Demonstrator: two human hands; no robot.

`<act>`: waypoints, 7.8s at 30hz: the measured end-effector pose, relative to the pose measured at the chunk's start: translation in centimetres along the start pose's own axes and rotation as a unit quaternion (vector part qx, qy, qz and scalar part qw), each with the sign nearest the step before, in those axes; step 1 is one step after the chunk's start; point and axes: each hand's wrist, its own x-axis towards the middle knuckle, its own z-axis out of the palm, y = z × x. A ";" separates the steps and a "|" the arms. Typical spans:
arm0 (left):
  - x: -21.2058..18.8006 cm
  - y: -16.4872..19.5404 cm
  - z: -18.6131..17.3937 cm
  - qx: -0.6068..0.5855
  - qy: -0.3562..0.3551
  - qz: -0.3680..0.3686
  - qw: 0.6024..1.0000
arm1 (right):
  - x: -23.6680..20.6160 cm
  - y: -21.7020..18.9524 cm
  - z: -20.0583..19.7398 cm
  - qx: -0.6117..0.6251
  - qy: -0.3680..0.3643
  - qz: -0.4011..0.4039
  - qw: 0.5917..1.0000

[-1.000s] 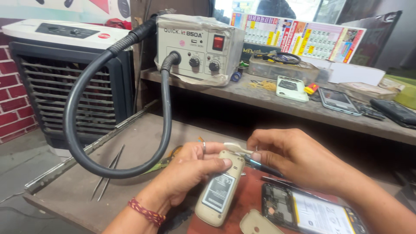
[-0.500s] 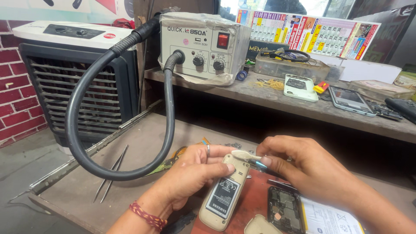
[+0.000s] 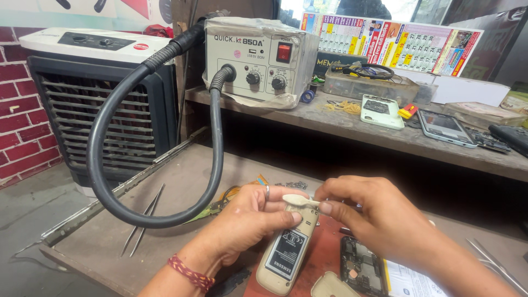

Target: The person uses a small brush to clean the exterior of a disassembled mobile phone, focusing on crevices and edges. The person then uses a toothbrush to scrub the back and sides of the phone. The phone remains disassembled on the workbench throughout the clip.

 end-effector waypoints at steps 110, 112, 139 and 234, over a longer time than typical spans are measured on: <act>-0.2 -0.9 -1.3 -0.136 -0.048 0.039 0.989 | -1.9 -0.3 2.0 0.128 -0.044 -0.143 0.980; -0.2 -0.8 -1.3 -0.124 -0.037 0.039 0.991 | -1.7 -0.5 1.8 0.209 -0.024 -0.111 0.971; -0.4 -0.7 -0.3 -0.090 -0.012 0.013 0.996 | -3.6 -2.5 1.9 0.093 -0.010 -0.298 0.950; -0.6 -1.2 -1.0 -0.084 0.057 0.019 0.995 | -3.4 -3.0 0.7 0.049 0.122 -0.150 0.980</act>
